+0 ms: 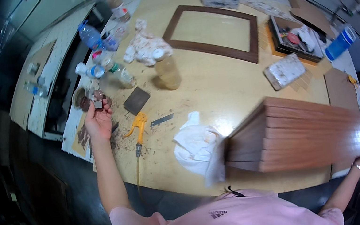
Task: The person wipes the glass and wooden frame of a cabinet door with a cloth dampened by a liquid from a bottle. They then use a small block to rub the corners and edges of the wooden frame before wiping it again.
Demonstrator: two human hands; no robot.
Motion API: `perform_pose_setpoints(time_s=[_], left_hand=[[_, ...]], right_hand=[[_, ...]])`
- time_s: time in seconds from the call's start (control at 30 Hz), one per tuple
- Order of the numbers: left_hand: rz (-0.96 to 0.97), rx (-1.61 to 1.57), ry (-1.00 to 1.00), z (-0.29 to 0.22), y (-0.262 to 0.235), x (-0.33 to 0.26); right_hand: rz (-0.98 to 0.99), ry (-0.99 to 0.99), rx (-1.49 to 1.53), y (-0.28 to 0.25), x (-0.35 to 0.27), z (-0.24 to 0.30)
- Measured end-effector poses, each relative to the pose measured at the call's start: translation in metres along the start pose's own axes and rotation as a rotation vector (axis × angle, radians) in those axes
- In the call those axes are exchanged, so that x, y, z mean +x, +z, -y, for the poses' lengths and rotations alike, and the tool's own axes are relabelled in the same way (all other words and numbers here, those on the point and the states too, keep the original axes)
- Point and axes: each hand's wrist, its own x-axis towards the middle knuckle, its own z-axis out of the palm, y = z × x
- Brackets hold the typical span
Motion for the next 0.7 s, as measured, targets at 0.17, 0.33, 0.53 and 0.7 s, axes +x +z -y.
perform_pose_setpoints(time_s=[0.17,0.33,0.53,0.7], left_hand=[[0.438,0.063,-0.129,0.006,0.160,-0.050],[0.757,0.343,0.069,0.015,0.305,-0.123],[1.177,0.813,0.222,0.098,0.487,-0.211],[1.491,1.000,0.674,0.207,0.589,-0.293]], right_hand=[[0.029,-0.020,0.018,0.038,-0.022,0.012],[0.223,-0.029,0.060,0.130,-0.016,0.021],[0.383,-0.107,0.088,0.129,0.001,0.042],[0.407,-0.107,0.162,0.123,0.000,0.044]])
